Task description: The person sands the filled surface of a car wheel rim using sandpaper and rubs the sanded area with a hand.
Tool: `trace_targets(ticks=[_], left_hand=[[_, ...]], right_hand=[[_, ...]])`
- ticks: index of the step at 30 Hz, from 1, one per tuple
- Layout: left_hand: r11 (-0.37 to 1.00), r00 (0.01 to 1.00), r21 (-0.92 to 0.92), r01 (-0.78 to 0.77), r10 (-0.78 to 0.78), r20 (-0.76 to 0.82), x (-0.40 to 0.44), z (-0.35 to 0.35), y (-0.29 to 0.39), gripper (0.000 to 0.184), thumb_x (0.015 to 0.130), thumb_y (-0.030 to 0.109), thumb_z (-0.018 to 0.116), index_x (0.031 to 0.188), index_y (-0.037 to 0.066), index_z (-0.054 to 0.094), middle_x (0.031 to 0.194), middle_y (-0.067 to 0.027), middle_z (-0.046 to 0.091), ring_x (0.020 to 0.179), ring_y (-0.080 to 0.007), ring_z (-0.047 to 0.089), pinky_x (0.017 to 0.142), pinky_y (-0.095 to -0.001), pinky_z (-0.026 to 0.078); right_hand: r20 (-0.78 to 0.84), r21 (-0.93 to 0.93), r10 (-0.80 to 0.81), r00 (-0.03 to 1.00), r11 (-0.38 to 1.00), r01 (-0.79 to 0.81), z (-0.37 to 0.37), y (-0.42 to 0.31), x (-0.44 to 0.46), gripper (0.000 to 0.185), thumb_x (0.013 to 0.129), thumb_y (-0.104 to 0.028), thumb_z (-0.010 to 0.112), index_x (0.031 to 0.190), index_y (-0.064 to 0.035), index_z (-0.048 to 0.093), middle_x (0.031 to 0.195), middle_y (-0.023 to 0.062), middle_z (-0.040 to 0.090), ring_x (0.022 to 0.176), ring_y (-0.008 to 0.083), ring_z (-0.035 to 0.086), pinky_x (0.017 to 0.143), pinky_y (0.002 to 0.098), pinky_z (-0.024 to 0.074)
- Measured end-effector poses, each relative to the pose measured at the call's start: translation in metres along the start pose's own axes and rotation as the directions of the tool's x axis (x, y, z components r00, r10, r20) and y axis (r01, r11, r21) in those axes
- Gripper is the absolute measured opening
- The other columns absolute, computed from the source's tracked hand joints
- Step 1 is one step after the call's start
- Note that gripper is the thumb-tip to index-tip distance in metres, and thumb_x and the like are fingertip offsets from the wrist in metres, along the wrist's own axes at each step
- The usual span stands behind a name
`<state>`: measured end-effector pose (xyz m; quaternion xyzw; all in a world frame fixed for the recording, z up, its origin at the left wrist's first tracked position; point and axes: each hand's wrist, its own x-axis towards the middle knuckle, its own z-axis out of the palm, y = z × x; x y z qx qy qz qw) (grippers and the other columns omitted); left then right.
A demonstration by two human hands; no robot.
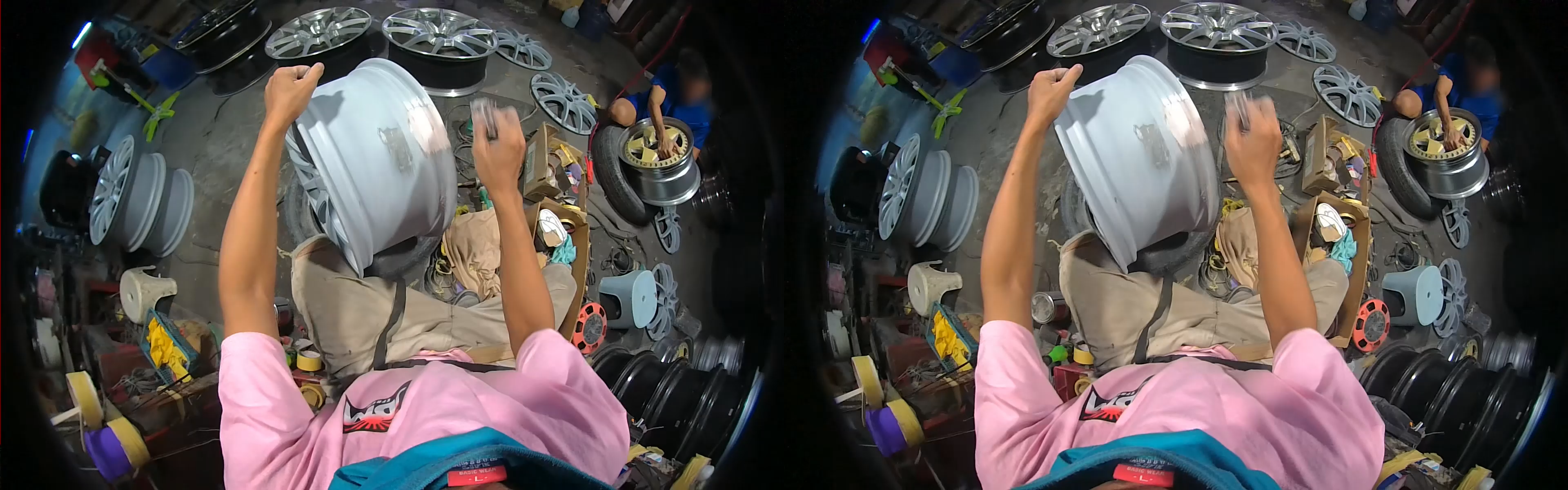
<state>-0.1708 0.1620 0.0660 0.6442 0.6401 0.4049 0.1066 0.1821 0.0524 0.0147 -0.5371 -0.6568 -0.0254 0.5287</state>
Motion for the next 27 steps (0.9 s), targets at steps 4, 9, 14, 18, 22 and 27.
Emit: trace_targets(ticks=[4, 9, 14, 18, 22, 27], left_hand=[[0.999, 1.000, -0.035, 0.015, -0.016, -0.022, -0.002, 0.003, 0.002, 0.056, 0.090, 0.052, 0.066, 0.061, 0.004, 0.060, 0.056, -0.0060, 0.055, 0.057, -0.0217, 0.055, 0.063, -0.0396, 0.046], [1.000, 1.000, -0.015, 0.015, -0.014, 0.016, -0.003, 0.000, 0.002, 0.056, 0.091, 0.053, 0.067, 0.062, 0.005, 0.063, 0.056, -0.0059, 0.058, 0.057, -0.0209, 0.057, 0.063, -0.0382, 0.047], [0.998, 0.998, -0.038, 0.054, -0.053, 0.018, 0.000, 0.001, 0.000, 0.055, 0.091, 0.052, 0.067, 0.061, 0.005, 0.063, 0.055, -0.0062, 0.057, 0.056, -0.0204, 0.057, 0.063, -0.0380, 0.047], [0.999, 0.999, -0.037, 0.033, -0.032, 0.017, 0.004, 0.004, -0.006, 0.055, 0.091, 0.051, 0.067, 0.061, 0.005, 0.063, 0.055, -0.0068, 0.057, 0.056, -0.0210, 0.056, 0.063, -0.0386, 0.046], [0.998, 0.999, -0.053, 0.043, -0.043, -0.002, -0.001, 0.001, 0.002, 0.055, 0.091, 0.051, 0.067, 0.061, 0.004, 0.063, 0.055, -0.0073, 0.056, 0.056, -0.0216, 0.056, 0.063, -0.0389, 0.046], [0.998, 1.000, -0.069, 0.008, -0.010, -0.027, 0.000, 0.003, -0.001, 0.055, 0.091, 0.050, 0.067, 0.060, 0.004, 0.061, 0.055, -0.0065, 0.056, 0.056, -0.0208, 0.055, 0.062, -0.0384, 0.046]], right_hand=[[0.100, 0.121, 0.254, 0.962, 0.957, -0.265, 0.001, 0.022, -0.070, 0.025, 0.091, -0.018, 0.074, 0.106, 0.0014, 0.070, 0.100, 0.0153, 0.061, 0.095, 0.0327, 0.064, 0.084, 0.0422, 0.0505], [0.027, 0.129, 0.168, 0.985, 0.977, -0.170, 0.021, 0.002, -0.074, 0.047, 0.082, -0.023, 0.081, 0.119, 0.0034, 0.069, 0.115, 0.0163, 0.058, 0.105, 0.0349, 0.062, 0.090, 0.0414, 0.0514], [-0.004, 0.070, 0.042, 0.999, 0.997, -0.041, 0.049, 0.007, -0.032, 0.051, 0.076, -0.028, 0.080, 0.119, -0.0029, 0.070, 0.115, 0.0133, 0.059, 0.104, 0.0333, 0.062, 0.092, 0.0445, 0.0490], [0.093, 0.007, -0.026, 0.995, 1.000, 0.025, 0.066, 0.000, 0.025, 0.051, 0.075, -0.031, 0.079, 0.120, -0.0084, 0.071, 0.116, 0.0115, 0.059, 0.104, 0.0314, 0.063, 0.090, 0.0439, 0.0483], [-0.002, 0.029, -0.040, 0.999, 0.999, 0.040, 0.087, 0.005, 0.062, 0.052, 0.078, -0.036, 0.082, 0.121, -0.0091, 0.071, 0.117, 0.0119, 0.059, 0.099, 0.0332, 0.065, 0.086, 0.0450, 0.0502], [-0.115, 0.199, 0.225, 0.968, 0.959, -0.199, 0.057, 0.032, 0.041, 0.031, 0.084, -0.028, 0.085, 0.090, 0.0001, 0.075, 0.082, 0.0079, 0.063, 0.073, 0.0210, 0.060, 0.067, 0.0366, 0.0474]])
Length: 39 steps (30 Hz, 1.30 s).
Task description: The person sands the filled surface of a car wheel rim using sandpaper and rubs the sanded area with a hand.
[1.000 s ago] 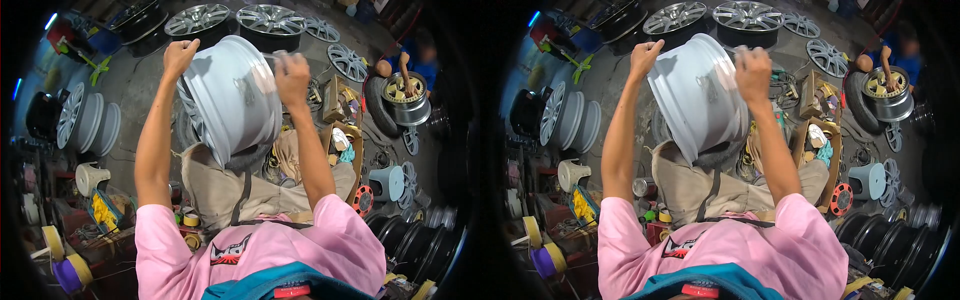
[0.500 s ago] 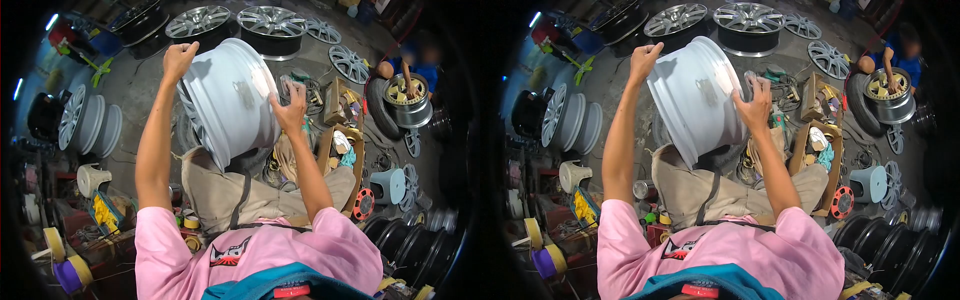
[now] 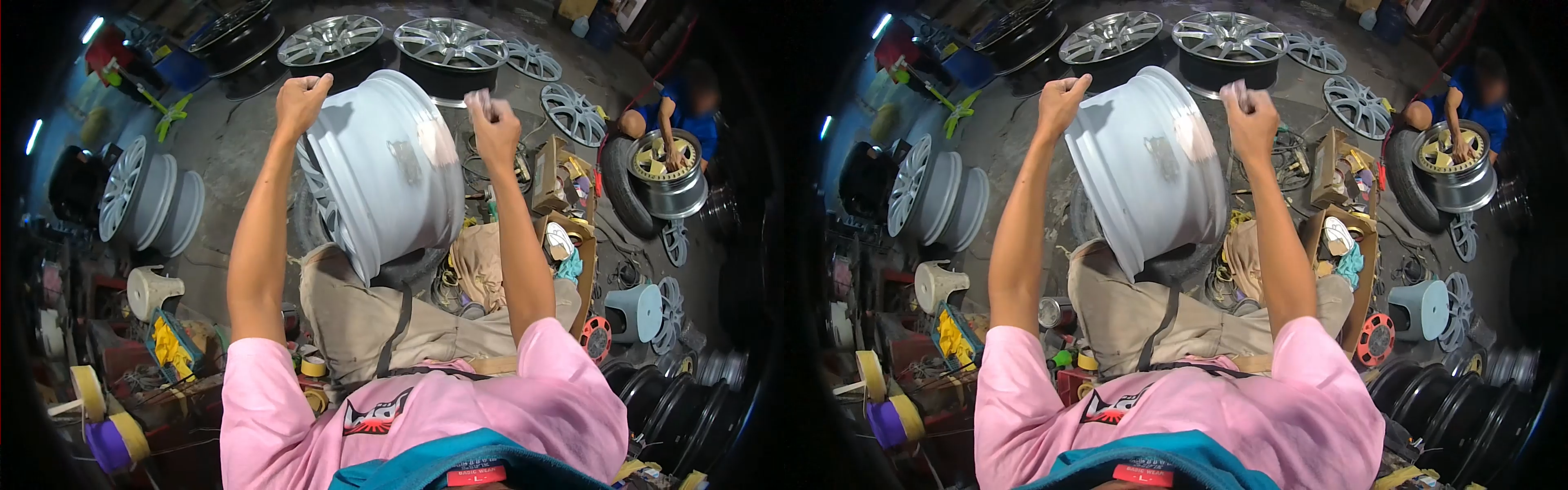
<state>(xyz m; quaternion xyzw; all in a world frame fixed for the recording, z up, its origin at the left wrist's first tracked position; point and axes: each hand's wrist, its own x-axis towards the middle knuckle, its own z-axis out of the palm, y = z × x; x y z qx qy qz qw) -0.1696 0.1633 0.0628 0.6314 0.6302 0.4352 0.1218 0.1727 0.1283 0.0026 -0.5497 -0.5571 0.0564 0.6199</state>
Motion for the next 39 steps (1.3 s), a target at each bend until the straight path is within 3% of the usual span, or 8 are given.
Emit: trace_targets(ticks=[2, 6, 9, 19, 22, 24, 27, 39], left_hand=[[1.000, 1.000, 0.000, 0.007, -0.007, 0.014, 0.001, 0.000, 0.003, 0.055, 0.091, 0.049, 0.067, 0.060, 0.004, 0.061, 0.055, -0.0064, 0.056, 0.056, -0.0209, 0.055, 0.062, -0.0384, 0.046], [0.999, 0.999, 0.019, 0.027, -0.027, 0.024, -0.002, -0.003, 0.003, 0.055, 0.090, 0.049, 0.067, 0.060, 0.004, 0.060, 0.055, -0.0065, 0.055, 0.056, -0.0215, 0.056, 0.062, -0.0384, 0.046], [0.999, 0.999, 0.051, 0.016, -0.018, 0.039, -0.001, -0.004, 0.004, 0.055, 0.090, 0.049, 0.067, 0.060, 0.004, 0.060, 0.055, -0.0071, 0.056, 0.056, -0.0218, 0.056, 0.062, -0.0384, 0.046], [0.998, 1.000, 0.068, 0.007, -0.009, 0.024, 0.003, -0.005, 0.002, 0.053, 0.091, 0.049, 0.067, 0.063, 0.003, 0.064, 0.056, -0.0080, 0.057, 0.057, -0.0223, 0.058, 0.064, -0.0394, 0.047], [0.998, 0.999, 0.054, -0.023, 0.022, 0.023, -0.002, -0.001, 0.003, 0.054, 0.092, 0.049, 0.066, 0.064, 0.003, 0.064, 0.056, -0.0075, 0.057, 0.056, -0.0211, 0.057, 0.063, -0.0390, 0.047], [0.998, 0.999, 0.062, 0.003, -0.006, 0.048, 0.000, -0.003, 0.005, 0.054, 0.092, 0.050, 0.066, 0.064, 0.003, 0.064, 0.056, -0.0074, 0.057, 0.057, -0.0200, 0.057, 0.063, -0.0384, 0.046], [0.998, 0.998, 0.067, 0.017, -0.021, 0.058, -0.001, -0.004, 0.003, 0.054, 0.092, 0.050, 0.066, 0.064, 0.004, 0.064, 0.057, -0.0072, 0.058, 0.058, -0.0198, 0.058, 0.064, -0.0377, 0.046], [0.995, 0.998, 0.098, 0.024, -0.029, 0.047, -0.005, -0.005, 0.013, 0.053, 0.091, 0.050, 0.066, 0.065, 0.004, 0.066, 0.058, -0.0076, 0.060, 0.060, -0.0219, 0.060, 0.066, -0.0393, 0.048]], right_hand=[[0.259, 0.148, 0.174, 0.950, 0.965, -0.217, -0.026, -0.003, -0.025, 0.030, 0.087, -0.026, 0.084, 0.089, 0.0018, 0.073, 0.081, 0.0040, 0.066, 0.070, 0.0122, 0.056, 0.063, 0.0332, 0.0446], [0.359, 0.358, 0.233, 0.904, 0.860, -0.363, -0.025, 0.000, -0.057, 0.029, 0.088, -0.023, 0.083, 0.096, 0.0020, 0.072, 0.087, 0.0039, 0.070, 0.073, 0.0075, 0.055, 0.066, 0.0291, 0.0463], [0.192, 0.223, 0.249, 0.949, 0.931, -0.290, -0.022, -0.011, -0.068, 0.041, 0.085, -0.020, 0.085, 0.116, 0.0017, 0.068, 0.090, 0.0068, 0.072, 0.080, 0.0109, 0.062, 0.076, 0.0282, 0.0525], [0.257, 0.106, 0.158, 0.953, 0.976, -0.191, -0.006, -0.031, -0.020, 0.034, 0.083, -0.023, 0.084, 0.107, -0.0012, 0.074, 0.077, 0.0112, 0.068, 0.067, 0.0199, 0.060, 0.067, 0.0347, 0.0504], [0.193, -0.017, 0.057, 0.980, 0.998, -0.055, -0.034, -0.047, -0.060, 0.024, 0.086, -0.019, 0.080, 0.104, -0.0032, 0.076, 0.076, 0.0112, 0.062, 0.069, 0.0254, 0.059, 0.066, 0.0386, 0.0494], [0.240, -0.119, -0.228, 0.944, 0.958, 0.261, -0.034, -0.044, -0.092, 0.019, 0.087, -0.012, 0.075, 0.103, -0.0020, 0.075, 0.083, 0.0132, 0.059, 0.079, 0.0314, 0.061, 0.072, 0.0425, 0.0508], [0.232, -0.227, -0.271, 0.934, 0.919, 0.323, -0.028, -0.054, -0.120, 0.021, 0.089, -0.008, 0.070, 0.108, 0.0006, 0.073, 0.088, 0.0167, 0.057, 0.082, 0.0365, 0.063, 0.073, 0.0452, 0.0514], [0.257, -0.152, -0.211, 0.943, 0.955, 0.255, -0.032, -0.049, -0.120, 0.031, 0.092, -0.004, 0.065, 0.122, -0.0073, 0.075, 0.085, 0.0154, 0.056, 0.078, 0.0338, 0.061, 0.070, 0.0445, 0.0499]])
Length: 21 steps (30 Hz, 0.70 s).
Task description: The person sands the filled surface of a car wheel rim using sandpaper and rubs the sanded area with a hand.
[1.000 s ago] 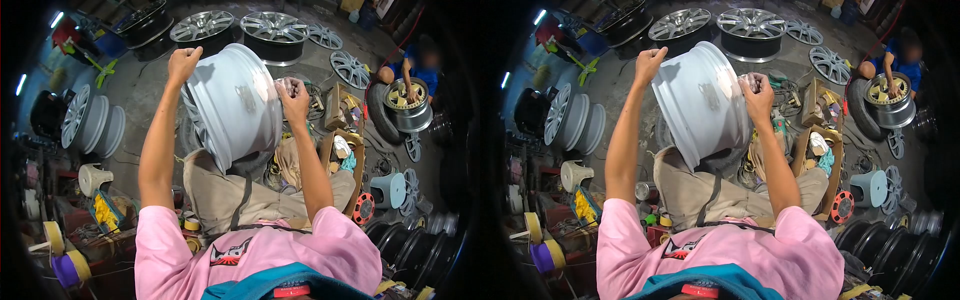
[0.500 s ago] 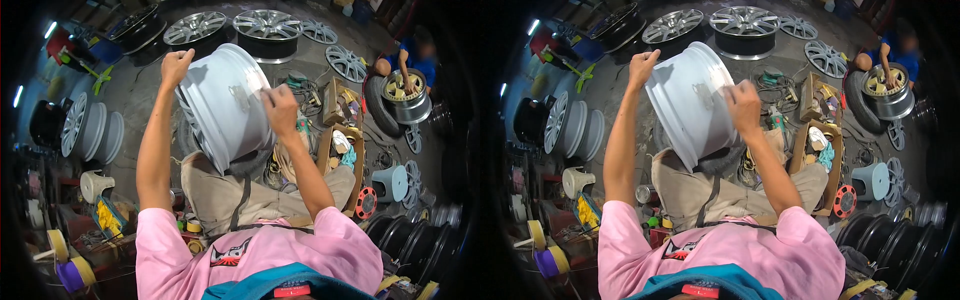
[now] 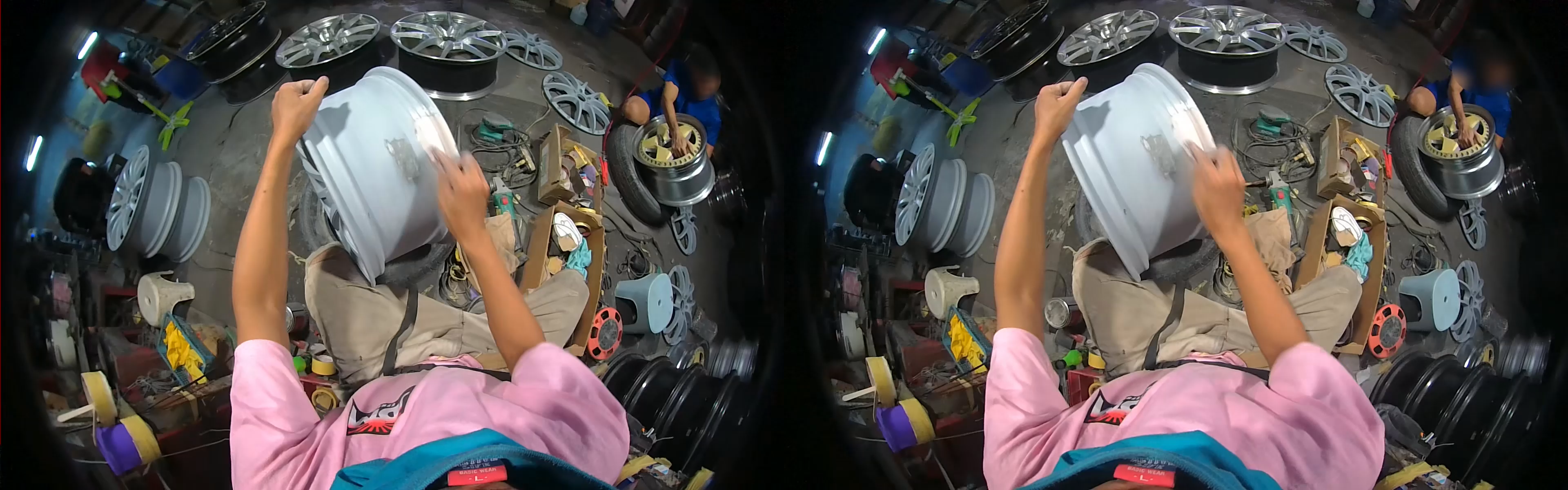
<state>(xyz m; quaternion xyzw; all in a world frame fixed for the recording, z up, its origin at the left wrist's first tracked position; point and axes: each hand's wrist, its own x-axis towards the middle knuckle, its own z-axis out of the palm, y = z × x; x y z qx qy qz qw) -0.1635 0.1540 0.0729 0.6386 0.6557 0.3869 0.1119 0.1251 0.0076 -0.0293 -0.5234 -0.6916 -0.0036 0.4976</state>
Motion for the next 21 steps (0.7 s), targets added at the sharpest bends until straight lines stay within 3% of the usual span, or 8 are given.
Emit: trace_targets(ticks=[3, 7, 11, 12, 16, 21], left_hand=[[0.999, 0.999, -0.005, -0.038, 0.038, -0.029, 0.000, 0.006, -0.004, 0.053, 0.091, 0.050, 0.066, 0.066, 0.004, 0.068, 0.058, -0.0073, 0.060, 0.059, -0.0208, 0.061, 0.065, -0.0385, 0.048], [1.000, 1.000, -0.002, 0.028, -0.028, -0.009, 0.002, 0.001, 0.002, 0.053, 0.091, 0.050, 0.067, 0.066, 0.004, 0.067, 0.058, -0.0082, 0.060, 0.060, -0.0215, 0.061, 0.065, -0.0381, 0.048], [1.000, 1.000, 0.004, -0.005, 0.006, -0.013, 0.005, 0.003, -0.010, 0.053, 0.090, 0.050, 0.067, 0.065, 0.004, 0.067, 0.057, -0.0080, 0.059, 0.059, -0.0217, 0.060, 0.065, -0.0376, 0.048], [1.000, 1.000, 0.011, -0.007, 0.007, 0.009, 0.007, 0.003, -0.012, 0.053, 0.090, 0.050, 0.067, 0.065, 0.004, 0.067, 0.057, -0.0081, 0.059, 0.059, -0.0216, 0.060, 0.065, -0.0375, 0.048], [0.998, 1.000, -0.057, -0.016, 0.015, -0.019, 0.004, 0.007, -0.008, 0.053, 0.090, 0.050, 0.068, 0.064, 0.004, 0.066, 0.057, -0.0082, 0.059, 0.058, -0.0216, 0.059, 0.065, -0.0382, 0.048], [1.000, 1.000, -0.014, -0.003, 0.003, -0.027, 0.001, 0.004, -0.005, 0.053, 0.090, 0.050, 0.068, 0.064, 0.004, 0.065, 0.057, -0.0084, 0.058, 0.057, -0.0216, 0.059, 0.065, -0.0384, 0.047]], right_hand=[[0.002, 0.012, 0.023, 1.000, 1.000, -0.023, -0.010, 0.008, -0.044, 0.034, 0.092, -0.002, 0.065, 0.125, -0.0068, 0.074, 0.083, 0.0141, 0.054, 0.074, 0.0317, 0.058, 0.069, 0.0440, 0.0491], [0.001, -0.055, -0.109, 0.994, 0.992, 0.109, 0.006, 0.007, 0.010, 0.034, 0.090, 0.000, 0.065, 0.123, -0.0048, 0.073, 0.087, 0.0152, 0.053, 0.082, 0.0329, 0.059, 0.074, 0.0445, 0.0488], [0.031, -0.010, -0.127, 0.991, 0.992, 0.128, 0.008, 0.002, 0.027, 0.039, 0.085, 0.003, 0.064, 0.123, -0.0050, 0.072, 0.088, 0.0154, 0.053, 0.085, 0.0340, 0.058, 0.076, 0.0457, 0.0487], [0.052, -0.043, -0.109, 0.993, 0.993, 0.111, 0.002, 0.004, 0.009, 0.041, 0.087, -0.001, 0.063, 0.125, -0.0086, 0.072, 0.087, 0.0127, 0.052, 0.084, 0.0331, 0.057, 0.077, 0.0460, 0.0496], [0.094, -0.047, -0.118, 0.989, 0.991, 0.123, -0.006, 0.007, -0.035, 0.046, 0.082, 0.005, 0.065, 0.126, -0.0064, 0.071, 0.090, 0.0147, 0.054, 0.086, 0.0344, 0.058, 0.079, 0.0454, 0.0490], [0.034, -0.097, -0.141, 0.989, 0.985, 0.144, 0.021, -0.011, 0.016, 0.046, 0.083, 0.003, 0.065, 0.127, -0.0068, 0.070, 0.093, 0.0158, 0.055, 0.091, 0.0349, 0.058, 0.082, 0.0460, 0.0504]])
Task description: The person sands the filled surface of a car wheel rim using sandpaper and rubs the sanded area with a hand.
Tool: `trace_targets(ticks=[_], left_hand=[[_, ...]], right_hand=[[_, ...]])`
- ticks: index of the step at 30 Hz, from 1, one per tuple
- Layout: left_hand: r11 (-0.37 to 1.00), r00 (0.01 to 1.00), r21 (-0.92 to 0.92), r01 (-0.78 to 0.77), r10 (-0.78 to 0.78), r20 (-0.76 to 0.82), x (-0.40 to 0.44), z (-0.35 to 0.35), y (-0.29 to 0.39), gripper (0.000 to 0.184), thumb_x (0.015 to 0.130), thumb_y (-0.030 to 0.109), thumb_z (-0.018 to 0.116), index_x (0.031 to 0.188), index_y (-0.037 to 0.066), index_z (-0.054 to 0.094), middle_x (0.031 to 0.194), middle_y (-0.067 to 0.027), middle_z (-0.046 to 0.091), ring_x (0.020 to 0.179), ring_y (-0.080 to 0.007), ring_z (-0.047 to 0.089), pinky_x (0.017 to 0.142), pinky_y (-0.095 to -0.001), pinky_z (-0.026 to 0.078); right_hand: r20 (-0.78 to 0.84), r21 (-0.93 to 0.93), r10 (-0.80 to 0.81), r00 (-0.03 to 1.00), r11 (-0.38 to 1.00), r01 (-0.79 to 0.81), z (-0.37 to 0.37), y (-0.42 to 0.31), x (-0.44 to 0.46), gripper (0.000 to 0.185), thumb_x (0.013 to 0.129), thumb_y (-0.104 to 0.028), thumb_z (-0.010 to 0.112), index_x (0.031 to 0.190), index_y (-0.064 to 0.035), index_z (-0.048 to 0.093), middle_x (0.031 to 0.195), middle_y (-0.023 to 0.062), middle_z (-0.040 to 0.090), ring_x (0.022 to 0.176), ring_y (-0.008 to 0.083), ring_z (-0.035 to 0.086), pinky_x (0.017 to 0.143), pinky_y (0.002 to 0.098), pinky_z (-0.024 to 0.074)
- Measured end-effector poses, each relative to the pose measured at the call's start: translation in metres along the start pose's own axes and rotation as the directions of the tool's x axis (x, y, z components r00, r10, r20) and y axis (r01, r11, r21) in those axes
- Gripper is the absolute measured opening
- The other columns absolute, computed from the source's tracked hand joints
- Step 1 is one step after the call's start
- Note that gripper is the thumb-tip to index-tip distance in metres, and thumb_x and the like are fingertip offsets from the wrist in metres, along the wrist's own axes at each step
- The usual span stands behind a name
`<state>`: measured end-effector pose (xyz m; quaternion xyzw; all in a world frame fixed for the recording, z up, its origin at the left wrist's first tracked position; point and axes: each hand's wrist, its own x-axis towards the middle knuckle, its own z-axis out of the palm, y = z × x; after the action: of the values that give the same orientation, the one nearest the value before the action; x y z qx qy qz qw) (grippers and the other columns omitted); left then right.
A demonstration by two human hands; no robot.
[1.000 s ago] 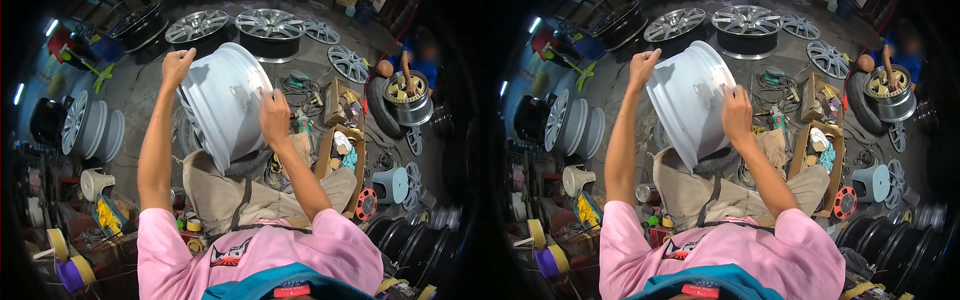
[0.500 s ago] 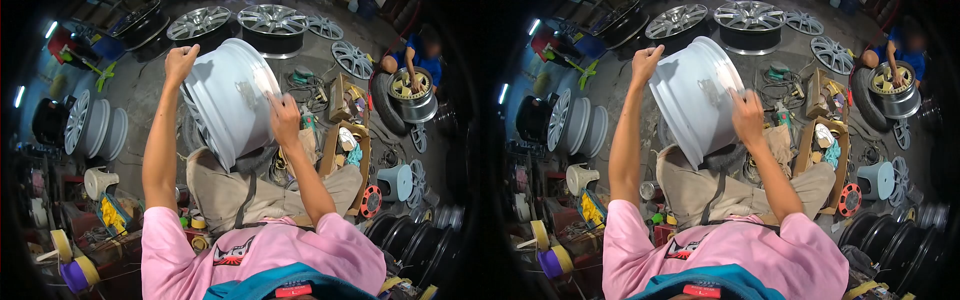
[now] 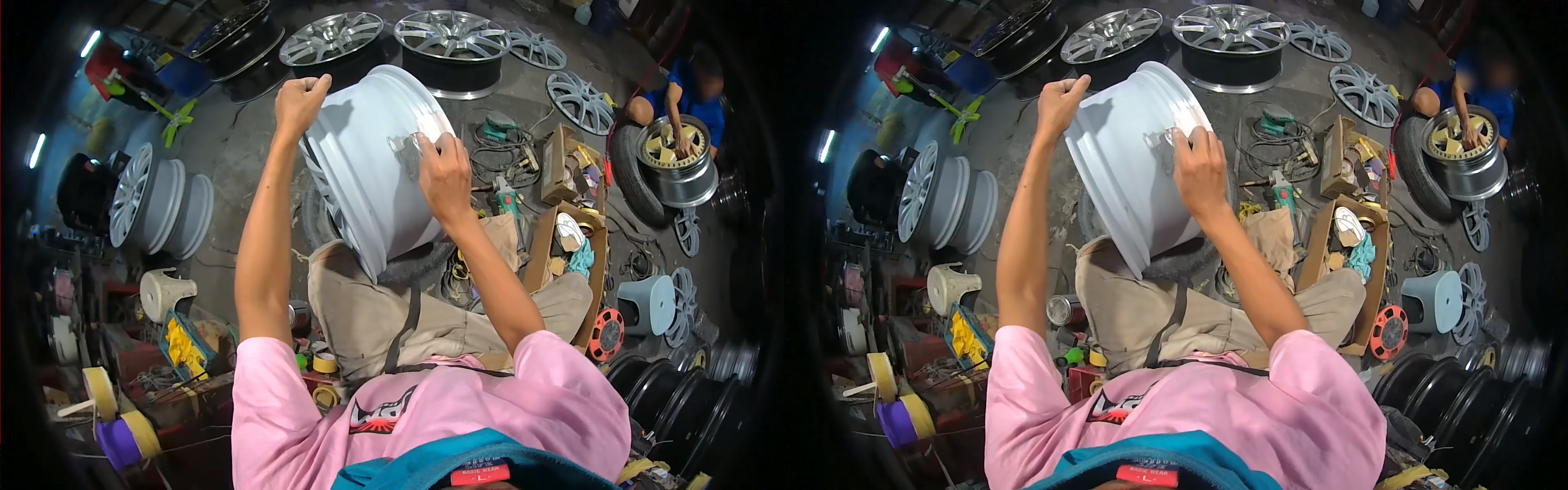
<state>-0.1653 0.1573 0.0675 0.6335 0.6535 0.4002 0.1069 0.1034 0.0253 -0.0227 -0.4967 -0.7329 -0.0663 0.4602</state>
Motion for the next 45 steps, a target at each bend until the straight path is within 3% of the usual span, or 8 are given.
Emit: trace_targets(ticks=[6, 12, 18, 24, 28, 40, 42, 45], left_hand=[[1.000, 1.000, -0.025, -0.002, 0.002, -0.011, -0.003, 0.000, 0.007, 0.054, 0.090, 0.050, 0.066, 0.064, 0.003, 0.065, 0.056, -0.0091, 0.058, 0.057, -0.0215, 0.060, 0.064, -0.0383, 0.048], [1.000, 1.000, 0.000, -0.016, 0.016, 0.005, 0.002, 0.001, -0.003, 0.053, 0.090, 0.050, 0.066, 0.064, 0.003, 0.065, 0.056, -0.0099, 0.058, 0.057, -0.0243, 0.060, 0.065, -0.0394, 0.048], [0.999, 1.000, 0.023, -0.026, 0.025, 0.018, -0.005, 0.003, 0.003, 0.053, 0.090, 0.049, 0.066, 0.064, 0.003, 0.065, 0.057, -0.0102, 0.059, 0.059, -0.0268, 0.061, 0.066, -0.0409, 0.048], [1.000, 1.000, -0.003, -0.012, 0.012, -0.010, -0.001, -0.001, 0.002, 0.052, 0.089, 0.050, 0.066, 0.063, 0.004, 0.065, 0.057, -0.0107, 0.061, 0.059, -0.0275, 0.062, 0.066, -0.0419, 0.049], [0.999, 0.999, 0.004, -0.045, 0.046, -0.014, -0.003, -0.002, 0.004, 0.053, 0.089, 0.049, 0.066, 0.063, 0.004, 0.064, 0.057, -0.0109, 0.060, 0.058, -0.0280, 0.061, 0.065, -0.0421, 0.049], [0.999, 0.999, -0.005, -0.038, 0.038, -0.028, -0.001, -0.002, 0.003, 0.050, 0.088, 0.047, 0.064, 0.061, 0.004, 0.064, 0.056, -0.0121, 0.059, 0.057, -0.0287, 0.062, 0.064, -0.0424, 0.048], [0.999, 0.999, 0.006, -0.044, 0.044, -0.002, -0.002, 0.002, 0.004, 0.050, 0.088, 0.047, 0.064, 0.061, 0.005, 0.064, 0.056, -0.0117, 0.059, 0.057, -0.0285, 0.062, 0.064, -0.0422, 0.048], [0.999, 0.998, 0.008, -0.054, 0.054, -0.022, -0.001, 0.000, 0.008, 0.049, 0.088, 0.046, 0.064, 0.061, 0.005, 0.064, 0.055, -0.0102, 0.059, 0.057, -0.0289, 0.061, 0.064, -0.0418, 0.048]], right_hand=[[0.069, -0.040, 0.036, 0.997, 0.999, -0.033, -0.017, 0.007, -0.052, 0.037, 0.086, -0.002, 0.065, 0.123, -0.0029, 0.069, 0.095, 0.0160, 0.054, 0.091, 0.0362, 0.058, 0.081, 0.0455, 0.0509], [0.004, -0.035, -0.028, 1.000, 0.999, 0.028, 0.010, -0.003, 0.013, 0.041, 0.086, 0.002, 0.064, 0.126, -0.0016, 0.068, 0.094, 0.0165, 0.053, 0.091, 0.0365, 0.059, 0.081, 0.0462, 0.0515], [0.065, -0.041, -0.017, 0.998, 0.999, 0.020, -0.015, 0.008, -0.041, 0.036, 0.085, 0.001, 0.063, 0.121, 0.0013, 0.067, 0.096, 0.0173, 0.055, 0.097, 0.0372, 0.060, 0.087, 0.0442, 0.0524], [0.078, -0.098, -0.040, 0.996, 0.994, 0.047, 0.022, -0.002, 0.040, 0.037, 0.084, 0.002, 0.064, 0.121, 0.0018, 0.067, 0.100, 0.0178, 0.056, 0.098, 0.0375, 0.060, 0.088, 0.0440, 0.0529], [0.106, -0.036, 0.003, 0.994, 0.999, 0.000, -0.002, 0.000, -0.003, 0.038, 0.084, 0.000, 0.068, 0.123, 0.0002, 0.068, 0.102, 0.0204, 0.058, 0.099, 0.0400, 0.061, 0.085, 0.0476, 0.0528], [0.132, -0.039, -0.017, 0.991, 0.999, 0.022, 0.010, -0.001, 0.024, 0.029, 0.086, -0.002, 0.066, 0.115, 0.0020, 0.068, 0.105, 0.0220, 0.058, 0.103, 0.0406, 0.061, 0.090, 0.0483, 0.0521], [0.113, -0.077, -0.061, 0.992, 0.995, 0.070, 0.013, 0.001, 0.030, 0.017, 0.084, 0.002, 0.065, 0.100, 0.0044, 0.066, 0.105, 0.0227, 0.058, 0.101, 0.0392, 0.062, 0.089, 0.0465, 0.0532], [0.122, -0.094, -0.024, 0.992, 0.995, 0.036, 0.033, 0.002, 0.063, 0.017, 0.085, 0.002, 0.064, 0.101, 0.0049, 0.066, 0.106, 0.0235, 0.058, 0.102, 0.0399, 0.062, 0.089, 0.0468, 0.0534]])
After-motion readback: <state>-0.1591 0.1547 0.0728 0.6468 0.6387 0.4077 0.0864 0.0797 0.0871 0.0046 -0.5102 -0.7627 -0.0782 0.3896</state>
